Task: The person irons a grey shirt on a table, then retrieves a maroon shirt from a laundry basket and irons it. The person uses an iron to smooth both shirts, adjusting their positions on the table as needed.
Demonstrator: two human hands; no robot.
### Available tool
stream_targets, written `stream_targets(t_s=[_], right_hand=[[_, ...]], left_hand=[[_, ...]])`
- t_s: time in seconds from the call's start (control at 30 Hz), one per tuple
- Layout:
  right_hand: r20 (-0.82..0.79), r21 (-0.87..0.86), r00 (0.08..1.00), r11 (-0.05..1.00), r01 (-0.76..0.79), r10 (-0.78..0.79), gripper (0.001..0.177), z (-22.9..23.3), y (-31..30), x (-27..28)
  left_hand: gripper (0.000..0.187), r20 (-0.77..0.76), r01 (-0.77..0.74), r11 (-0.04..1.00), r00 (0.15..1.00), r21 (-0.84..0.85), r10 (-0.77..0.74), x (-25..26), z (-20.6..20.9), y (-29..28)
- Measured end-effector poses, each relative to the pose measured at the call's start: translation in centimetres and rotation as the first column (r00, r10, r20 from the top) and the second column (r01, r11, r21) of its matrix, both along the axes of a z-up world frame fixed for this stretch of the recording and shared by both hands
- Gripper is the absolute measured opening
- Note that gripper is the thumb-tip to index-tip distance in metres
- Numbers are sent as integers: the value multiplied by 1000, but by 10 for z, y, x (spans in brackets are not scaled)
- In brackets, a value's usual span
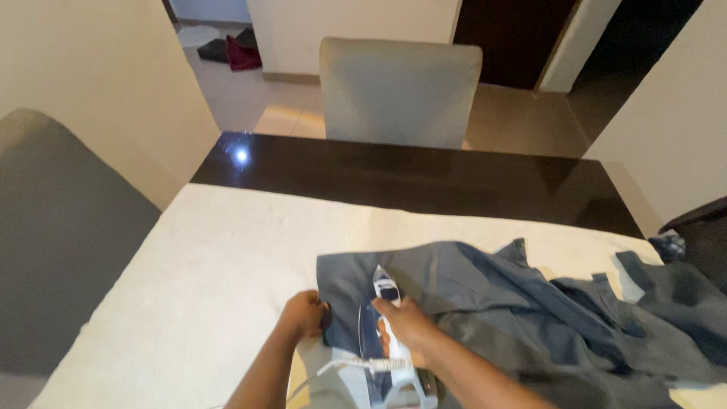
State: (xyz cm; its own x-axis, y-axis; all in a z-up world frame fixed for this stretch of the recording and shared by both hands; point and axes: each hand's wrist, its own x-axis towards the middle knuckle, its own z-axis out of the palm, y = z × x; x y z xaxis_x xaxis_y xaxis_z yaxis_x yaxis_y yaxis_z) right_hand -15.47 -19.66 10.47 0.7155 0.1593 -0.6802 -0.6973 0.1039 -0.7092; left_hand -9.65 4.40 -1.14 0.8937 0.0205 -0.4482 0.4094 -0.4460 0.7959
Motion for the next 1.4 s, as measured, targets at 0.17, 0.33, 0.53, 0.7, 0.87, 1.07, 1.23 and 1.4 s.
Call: stream_targets(t_s=[0.17,0.33,0.53,0.7,0.87,1.07,1.23,1.4], right_hand=[[23,-50,980,979,-198,199,29,21,-6,-14],[6,-179,975,959,-218,223,31,37,14,-59],[98,-325,959,919,-222,267,37,37,26,-64],[171,-430,900,852,-299,402,38,45,36,-77],[168,-475,801,759,-446,575,35,55,38,-72],[335,-613,785,753,-239,521,44,49,112,-79],[560,-625,693,781,-7,454,48,72,217,-77],[721,-225,679,973,45,136,46,48,282,-83]], left_hand=[[16,-93,-147,989,985,8,147,-42,16,-11],[12,-184,-94,985,981,-143,67,-94,15,5],[12,-207,-157,974,971,-165,121,-157,17,35],[12,-115,-183,983,976,20,184,-215,38,60],[13,-120,-394,909,904,139,410,-251,31,93],[5,-104,-644,745,764,-175,636,-274,-19,155],[10,86,-633,657,690,-409,719,-279,18,178],[12,111,-602,767,766,-224,634,-302,91,171]])
